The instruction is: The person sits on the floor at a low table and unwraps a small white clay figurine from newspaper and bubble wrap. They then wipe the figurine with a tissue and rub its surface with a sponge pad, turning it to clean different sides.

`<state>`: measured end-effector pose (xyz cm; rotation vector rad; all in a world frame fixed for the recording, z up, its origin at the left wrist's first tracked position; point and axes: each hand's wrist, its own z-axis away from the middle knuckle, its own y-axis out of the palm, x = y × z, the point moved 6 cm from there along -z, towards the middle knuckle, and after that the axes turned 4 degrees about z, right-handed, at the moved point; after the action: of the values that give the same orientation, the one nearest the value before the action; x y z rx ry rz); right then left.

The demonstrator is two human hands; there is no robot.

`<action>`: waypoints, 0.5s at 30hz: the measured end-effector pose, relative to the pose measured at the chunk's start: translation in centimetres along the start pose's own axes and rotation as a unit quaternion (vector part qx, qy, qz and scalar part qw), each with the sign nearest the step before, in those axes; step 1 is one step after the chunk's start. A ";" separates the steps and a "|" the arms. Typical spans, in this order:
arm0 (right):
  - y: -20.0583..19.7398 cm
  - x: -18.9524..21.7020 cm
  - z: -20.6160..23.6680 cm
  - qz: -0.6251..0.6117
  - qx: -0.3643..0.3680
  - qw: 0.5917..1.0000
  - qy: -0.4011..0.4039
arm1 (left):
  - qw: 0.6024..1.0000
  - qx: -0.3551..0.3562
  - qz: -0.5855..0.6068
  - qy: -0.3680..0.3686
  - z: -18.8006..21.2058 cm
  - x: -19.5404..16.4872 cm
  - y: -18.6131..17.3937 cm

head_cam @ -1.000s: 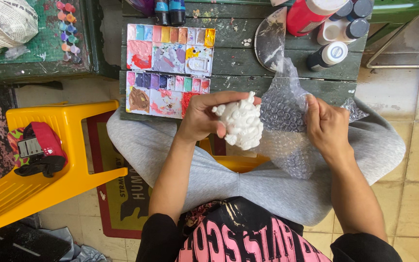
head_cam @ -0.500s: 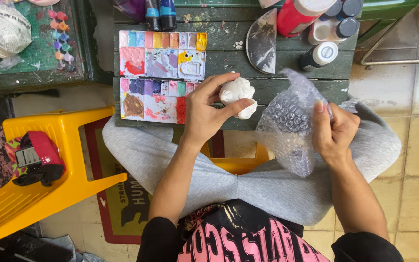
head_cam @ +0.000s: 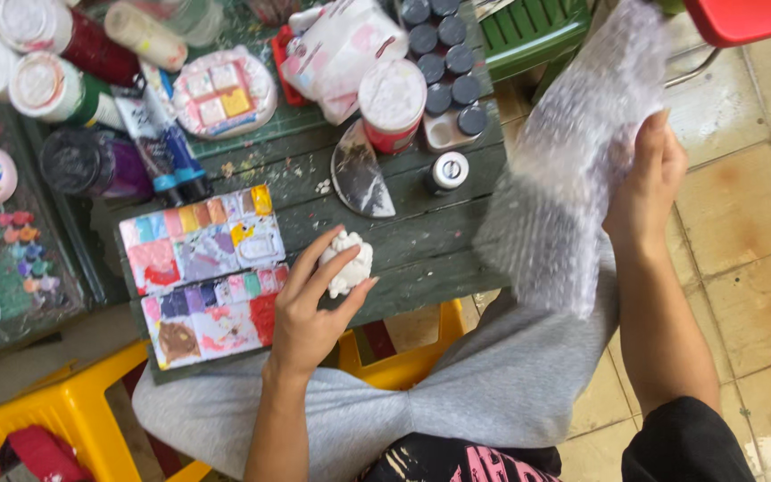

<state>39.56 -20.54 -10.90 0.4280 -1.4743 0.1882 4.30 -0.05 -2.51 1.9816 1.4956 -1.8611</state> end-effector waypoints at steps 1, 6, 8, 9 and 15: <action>0.0 -0.1 -2.9 -0.009 0.020 1.000 0.002 | 1.000 0.008 -0.003 0.004 -0.5 0.2 0.3; 1.1 -2.7 -16.5 0.005 0.023 0.999 -0.047 | 0.999 0.005 -0.015 -0.032 -2.9 2.0 1.1; 2.5 -3.5 -21.0 0.044 0.007 0.994 -0.101 | 0.999 0.008 -0.014 -0.035 -3.4 2.7 1.5; 3.1 -3.7 -23.0 0.063 -0.001 0.990 -0.127 | 0.999 0.011 -0.012 -0.034 -3.7 3.2 1.9; 10.9 -4.7 -29.1 0.428 -0.049 0.801 -0.416 | 0.998 0.029 -0.017 -0.047 -4.0 6.8 3.7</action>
<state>61.72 1.34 -14.83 -0.3487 -2.4746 0.7047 8.44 4.40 -8.77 1.8739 1.4748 -2.0037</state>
